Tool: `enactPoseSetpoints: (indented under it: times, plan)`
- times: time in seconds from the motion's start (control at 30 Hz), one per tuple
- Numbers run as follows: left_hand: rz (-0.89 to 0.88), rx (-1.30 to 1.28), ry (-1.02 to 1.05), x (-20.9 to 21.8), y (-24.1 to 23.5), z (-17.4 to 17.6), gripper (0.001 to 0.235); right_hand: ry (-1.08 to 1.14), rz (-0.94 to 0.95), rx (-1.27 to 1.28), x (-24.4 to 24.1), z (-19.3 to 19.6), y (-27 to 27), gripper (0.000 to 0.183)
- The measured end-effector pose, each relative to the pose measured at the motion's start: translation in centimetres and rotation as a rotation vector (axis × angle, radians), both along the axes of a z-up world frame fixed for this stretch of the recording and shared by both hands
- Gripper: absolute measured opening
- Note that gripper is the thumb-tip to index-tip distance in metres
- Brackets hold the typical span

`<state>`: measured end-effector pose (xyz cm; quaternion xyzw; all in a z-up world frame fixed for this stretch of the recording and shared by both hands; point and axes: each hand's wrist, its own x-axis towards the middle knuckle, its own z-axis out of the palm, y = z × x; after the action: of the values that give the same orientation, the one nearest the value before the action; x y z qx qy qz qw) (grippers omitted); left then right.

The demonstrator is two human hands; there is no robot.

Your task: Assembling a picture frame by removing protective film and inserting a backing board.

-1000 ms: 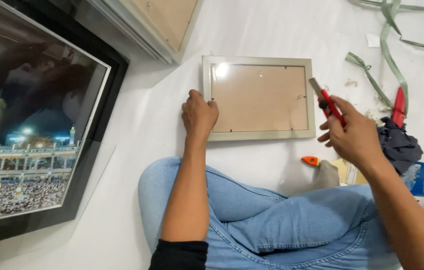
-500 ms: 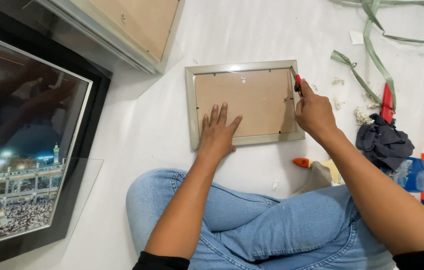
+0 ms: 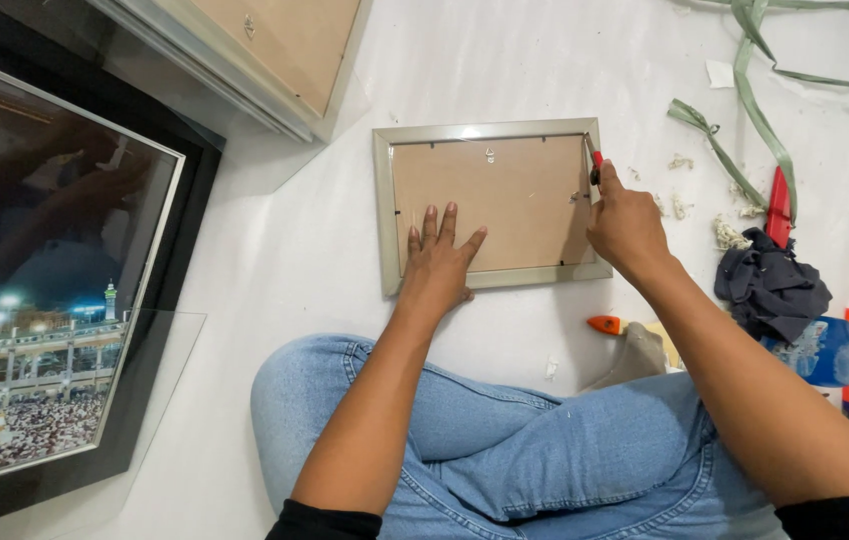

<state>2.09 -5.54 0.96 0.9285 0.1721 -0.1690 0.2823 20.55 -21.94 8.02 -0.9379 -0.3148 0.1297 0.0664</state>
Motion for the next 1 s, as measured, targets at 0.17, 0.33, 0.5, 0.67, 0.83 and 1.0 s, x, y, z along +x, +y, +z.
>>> enactPoseSetpoints:
  times: [0.17, 0.33, 0.5, 0.67, 0.83, 1.0]
  plan:
    - [-0.007, 0.012, 0.014, 0.1, 0.0, 0.1, 0.101, -0.018, 0.008, -0.092, 0.1, -0.6, 0.5, 0.057]
    - [0.002, 0.002, 0.009, 0.1, 0.0, -0.1, 0.1, 0.028, -0.015, -0.067, -1.0, 0.9, 1.3, 0.054]
    - [0.003, 0.007, -0.001, 0.1, 0.0, -0.1, 0.1, 0.029, -0.015, -0.065, -0.5, 0.1, 1.1, 0.054]
    - [0.012, 0.006, -0.026, 0.2, 0.0, -0.9, 0.099, 0.025, -0.005, -0.111, 0.0, -0.3, 0.7, 0.058]
    - [0.013, -0.004, -0.006, 0.2, 0.0, -0.5, 0.1, 0.024, -0.012, -0.101, 0.7, -1.5, 0.3, 0.058]
    - [0.006, 0.011, 0.004, 0.1, -0.1, -0.4, 0.101, 0.032, -0.026, -0.095, 0.6, -1.1, 0.3, 0.058]
